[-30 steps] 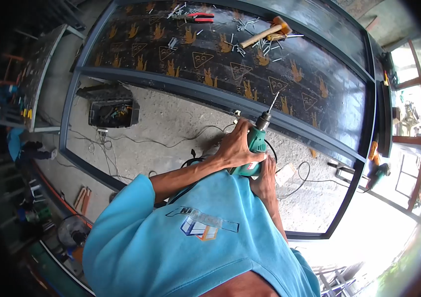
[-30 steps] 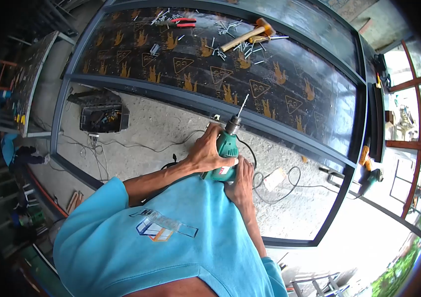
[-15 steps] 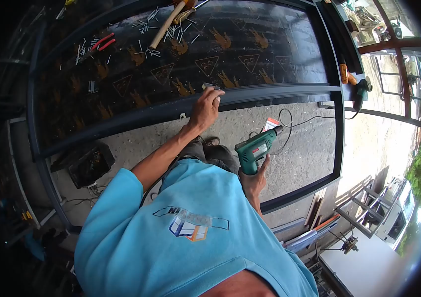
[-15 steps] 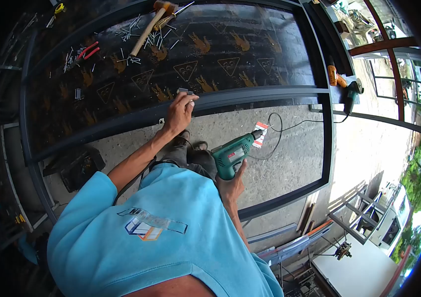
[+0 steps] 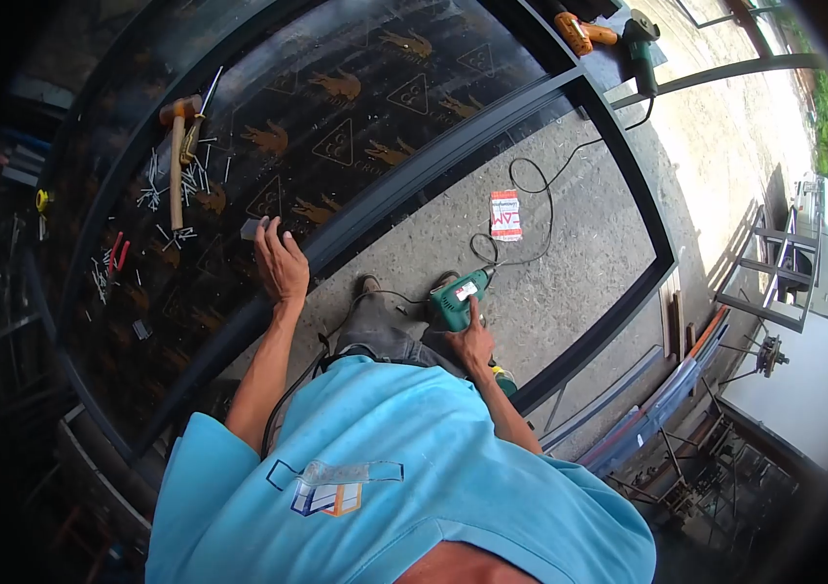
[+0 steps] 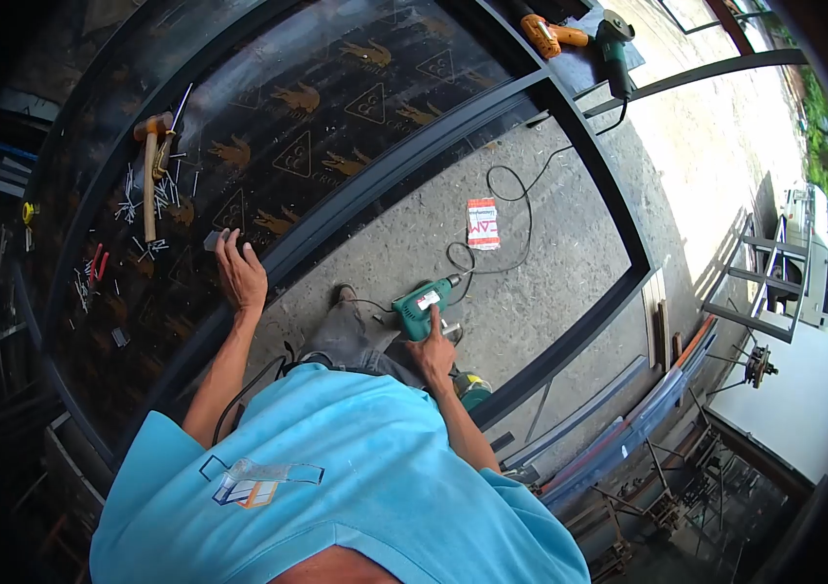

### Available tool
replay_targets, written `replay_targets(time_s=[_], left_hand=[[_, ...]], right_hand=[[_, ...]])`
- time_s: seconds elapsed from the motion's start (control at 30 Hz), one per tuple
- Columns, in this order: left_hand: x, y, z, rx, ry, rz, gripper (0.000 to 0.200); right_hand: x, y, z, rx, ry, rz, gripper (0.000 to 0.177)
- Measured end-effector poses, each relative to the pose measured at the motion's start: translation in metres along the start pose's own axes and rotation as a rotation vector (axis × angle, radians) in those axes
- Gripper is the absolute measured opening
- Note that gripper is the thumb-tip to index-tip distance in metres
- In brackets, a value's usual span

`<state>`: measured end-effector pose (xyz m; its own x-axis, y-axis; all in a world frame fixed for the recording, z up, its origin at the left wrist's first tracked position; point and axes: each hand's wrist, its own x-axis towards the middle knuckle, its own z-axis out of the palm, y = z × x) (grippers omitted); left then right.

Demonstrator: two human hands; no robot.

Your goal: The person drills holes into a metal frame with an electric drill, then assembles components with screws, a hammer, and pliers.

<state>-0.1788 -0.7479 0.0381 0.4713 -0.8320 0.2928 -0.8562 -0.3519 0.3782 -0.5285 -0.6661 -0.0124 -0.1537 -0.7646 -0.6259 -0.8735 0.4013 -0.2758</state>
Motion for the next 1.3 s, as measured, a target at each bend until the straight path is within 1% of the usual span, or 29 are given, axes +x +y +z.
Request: replay_targets(time_s=[0.07,0.17,0.2,0.27,0.3,0.37,0.4,0.47,0.5,0.53,0.57,0.6,0.63,0.67,0.7,0.73,0.77,0.8,0.83,0.87,0.9,0.93,0.97,1.03,1.07,1.13,1.17,1.2,1.3], left_hand=[[-0.001,-0.006,0.005,0.016,-0.012,0.042,0.029],[-0.006,-0.009,0.001,0.055,-0.042,0.085,0.031],[-0.001,-0.008,0.006,0.056,-0.017,0.113,0.031],[-0.002,-0.015,0.011,0.009,-0.001,0.088,0.032],[-0.001,-0.014,0.009,0.005,-0.019,0.094,0.032],[-0.002,-0.016,0.004,0.003,-0.040,0.087,0.031],[-0.002,-0.020,0.009,0.002,-0.025,0.066,0.030],[-0.004,-0.024,0.007,0.078,0.007,0.062,0.029],[-0.005,-0.019,0.007,0.049,0.031,0.032,0.028],[-0.007,-0.017,0.009,0.031,0.088,-0.014,0.028],[-0.010,-0.023,0.011,-0.009,0.137,0.025,0.026],[-0.010,-0.012,0.011,-0.012,0.158,0.046,0.024],[-0.010,-0.006,0.012,-0.030,0.189,0.027,0.022],[-0.009,0.003,0.014,-0.026,0.238,0.054,0.020],[-0.010,0.003,0.016,-0.013,0.303,0.059,0.018],[-0.011,-0.001,0.017,0.000,0.351,0.103,0.017],[-0.014,-0.001,0.013,0.049,0.315,0.116,0.020],[-0.014,-0.010,0.015,0.082,0.372,0.228,0.021],[-0.014,-0.013,0.018,0.129,0.431,0.262,0.021],[-0.012,-0.015,0.019,0.190,0.495,0.342,0.022],[-0.007,-0.022,0.023,0.163,0.561,0.447,0.022],[-0.005,-0.025,0.024,0.183,0.600,0.493,0.024],[-0.005,-0.025,0.024,0.217,0.650,0.530,0.024],[-0.006,-0.023,0.025,0.223,0.675,0.513,0.024],[-0.006,-0.024,0.025,0.226,0.691,0.518,0.024],[0.001,-0.032,0.029,0.216,0.752,0.604,0.025],[0.008,-0.035,0.033,0.190,0.809,0.607,0.022],[0.000,-0.029,0.027,0.159,0.680,0.535,0.020],[-0.006,-0.028,0.028,0.078,0.627,0.469,0.023]], right_hand=[[0.047,0.004,0.016,-0.038,-0.079,-0.047,0.095],[0.136,0.009,0.062,-0.032,-0.110,-0.139,0.088],[0.162,0.004,0.068,-0.059,-0.112,-0.190,0.084],[0.225,-0.002,0.096,-0.113,-0.119,-0.222,0.081],[0.253,-0.005,0.113,-0.074,-0.106,-0.223,0.081],[0.314,0.001,0.140,-0.159,-0.078,-0.396,0.077],[0.352,-0.001,0.147,-0.143,-0.047,-0.406,0.077],[0.402,0.001,0.180,-0.296,-0.092,-0.535,0.075],[0.425,0.001,0.190,-0.344,-0.104,-0.556,0.073],[0.454,0.006,0.213,-0.414,-0.041,-0.609,0.074],[0.479,0.008,0.229,-0.458,-0.060,-0.619,0.073],[0.501,0.009,0.245,-0.434,-0.039,-0.638,0.072],[0.514,0.005,0.254,-0.412,-0.048,-0.649,0.064],[0.556,0.023,0.305,-0.367,0.013,-0.713,0.046],[0.542,0.016,0.294,-0.290,0.045,-0.711,0.030],[0.548,0.017,0.307,-0.276,0.113,-0.737,0.022],[0.561,0.020,0.327,-0.319,0.182,-0.648,0.048],[0.578,0.023,0.347,-0.346,0.091,-0.528,0.100],[0.590,0.033,0.368,-0.265,0.180,-0.572,0.103],[0.594,0.037,0.384,-0.322,0.244,-0.546,0.106],[0.602,0.042,0.398,-0.255,0.235,-0.561,0.106],[0.599,0.045,0.402,-0.182,0.239,-0.599,0.106],[0.585,0.043,0.395,-0.150,0.257,-0.602,0.099],[0.568,0.039,0.389,-0.106,0.290,-0.601,0.089],[0.573,0.037,0.391,-0.125,0.282,-0.624,0.085],[0.584,0.030,0.394,-0.190,0.246,-0.686,0.077],[0.585,0.025,0.394,-0.229,0.212,-0.736,0.074],[0.586,0.017,0.394,-0.286,0.167,-0.801,0.070],[0.573,-0.008,0.371,-0.513,-0.039,-1.136,0.059]])
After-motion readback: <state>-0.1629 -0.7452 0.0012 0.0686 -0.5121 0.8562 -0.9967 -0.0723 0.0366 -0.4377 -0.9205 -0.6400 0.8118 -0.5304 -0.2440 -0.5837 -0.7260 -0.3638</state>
